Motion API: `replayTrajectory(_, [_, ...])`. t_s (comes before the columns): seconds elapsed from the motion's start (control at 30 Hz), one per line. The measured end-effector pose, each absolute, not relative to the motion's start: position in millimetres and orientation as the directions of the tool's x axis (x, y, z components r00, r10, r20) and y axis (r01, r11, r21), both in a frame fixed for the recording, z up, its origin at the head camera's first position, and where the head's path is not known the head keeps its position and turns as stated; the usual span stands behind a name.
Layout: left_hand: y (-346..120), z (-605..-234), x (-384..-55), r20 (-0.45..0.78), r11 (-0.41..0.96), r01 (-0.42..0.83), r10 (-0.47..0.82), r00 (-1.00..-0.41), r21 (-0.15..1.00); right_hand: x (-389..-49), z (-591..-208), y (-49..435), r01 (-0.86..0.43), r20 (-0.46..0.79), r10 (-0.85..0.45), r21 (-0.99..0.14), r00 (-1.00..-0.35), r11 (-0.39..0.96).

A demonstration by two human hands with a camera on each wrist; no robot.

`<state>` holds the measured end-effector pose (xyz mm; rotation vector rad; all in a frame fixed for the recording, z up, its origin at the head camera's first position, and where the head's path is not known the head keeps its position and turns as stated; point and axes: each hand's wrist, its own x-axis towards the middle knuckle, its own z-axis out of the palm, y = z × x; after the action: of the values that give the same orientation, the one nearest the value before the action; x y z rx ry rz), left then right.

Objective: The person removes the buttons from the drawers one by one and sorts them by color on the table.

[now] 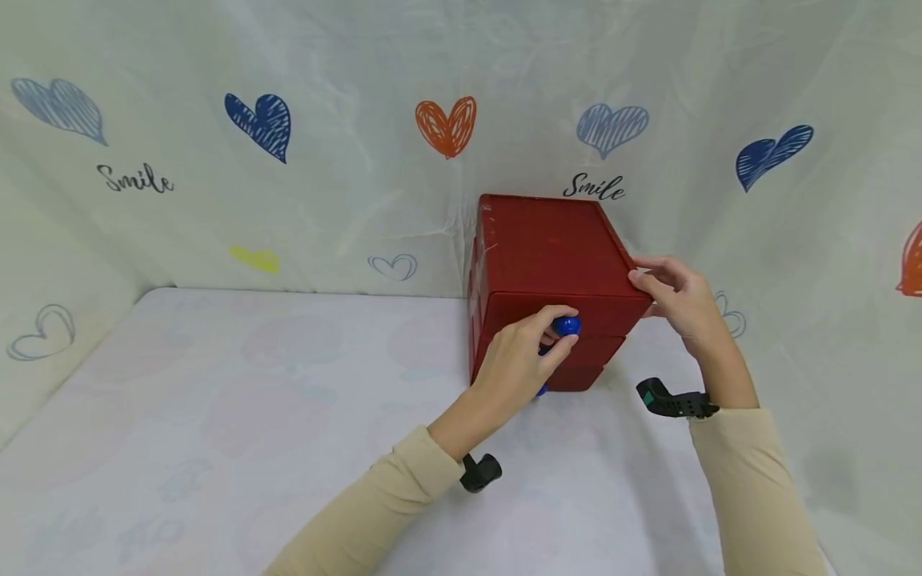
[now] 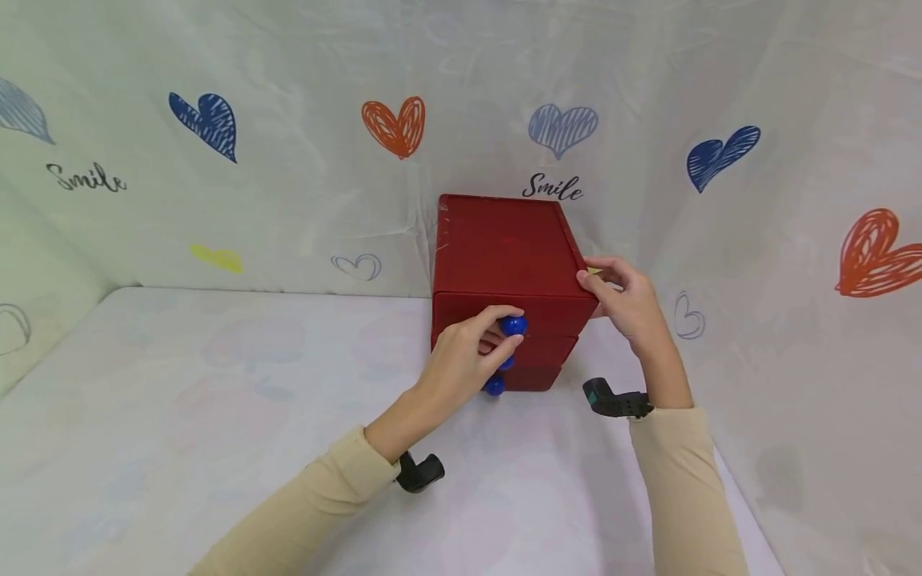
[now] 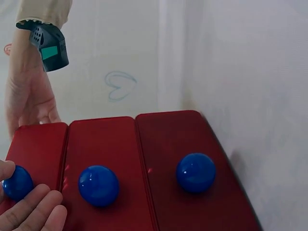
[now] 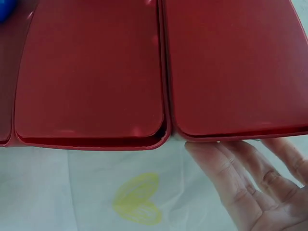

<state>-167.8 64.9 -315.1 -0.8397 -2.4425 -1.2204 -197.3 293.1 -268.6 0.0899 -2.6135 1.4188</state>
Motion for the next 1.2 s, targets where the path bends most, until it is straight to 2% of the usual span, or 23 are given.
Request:
replayTrajectory(0.4, [64.4, -317.0, -160.2, 0.503, 0.455, 0.627, 0.373, -0.779, 0.633, -199.4, -271.2, 295.3, -0.155, 0.200, 0.019, -0.812, -0.980, 0.562])
replayTrajectory(0.67, [63.8, -318.6, -149.7, 0.507, 0.433, 0.632, 0.377, -0.775, 0.643, -198.7, -271.0, 293.6, -0.109, 0.179, 0.060, -0.798, -0.982, 0.592])
replayTrajectory(1.2, [60.7, -314.7, -128.9, 0.513, 0.416, 0.656, 0.412, -0.753, 0.630, -198.4, -275.0, 296.1, -0.144, 0.218, 0.060, -0.801, -0.974, 0.581])
